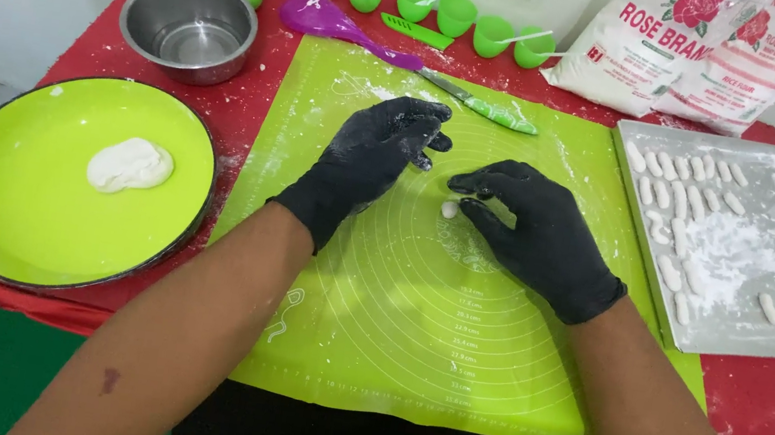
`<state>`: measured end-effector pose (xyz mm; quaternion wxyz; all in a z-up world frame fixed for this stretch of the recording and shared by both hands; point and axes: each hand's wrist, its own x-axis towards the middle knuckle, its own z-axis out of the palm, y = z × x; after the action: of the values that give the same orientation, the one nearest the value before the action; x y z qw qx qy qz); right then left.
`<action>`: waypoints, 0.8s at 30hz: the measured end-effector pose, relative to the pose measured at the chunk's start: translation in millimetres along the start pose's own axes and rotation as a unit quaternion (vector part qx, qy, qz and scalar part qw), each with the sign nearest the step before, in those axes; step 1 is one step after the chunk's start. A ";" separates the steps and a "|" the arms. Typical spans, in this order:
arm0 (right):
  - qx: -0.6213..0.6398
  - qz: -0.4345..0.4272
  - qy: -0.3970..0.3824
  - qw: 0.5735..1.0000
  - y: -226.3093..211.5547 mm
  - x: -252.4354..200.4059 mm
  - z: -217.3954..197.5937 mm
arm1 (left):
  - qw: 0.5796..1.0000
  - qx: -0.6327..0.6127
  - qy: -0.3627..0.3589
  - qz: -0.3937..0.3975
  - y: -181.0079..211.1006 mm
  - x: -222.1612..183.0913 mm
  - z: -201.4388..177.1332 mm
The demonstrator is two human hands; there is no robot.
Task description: Rolling small pieces of dough into cylindrical rice cakes and arranging them on a metal tray.
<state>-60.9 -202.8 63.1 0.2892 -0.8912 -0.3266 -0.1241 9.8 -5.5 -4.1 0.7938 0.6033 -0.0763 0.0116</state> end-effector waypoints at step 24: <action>-0.230 -0.111 -0.108 0.961 -22.3 -77.0 -21.4 | 0.991 0.119 0.003 -0.068 15.3 -8.7 0.6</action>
<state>-134.3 -241.0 58.3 0.0240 -0.9001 -0.4151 -0.1297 -0.5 -1.3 9.5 0.7155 0.6972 -0.0312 -0.0314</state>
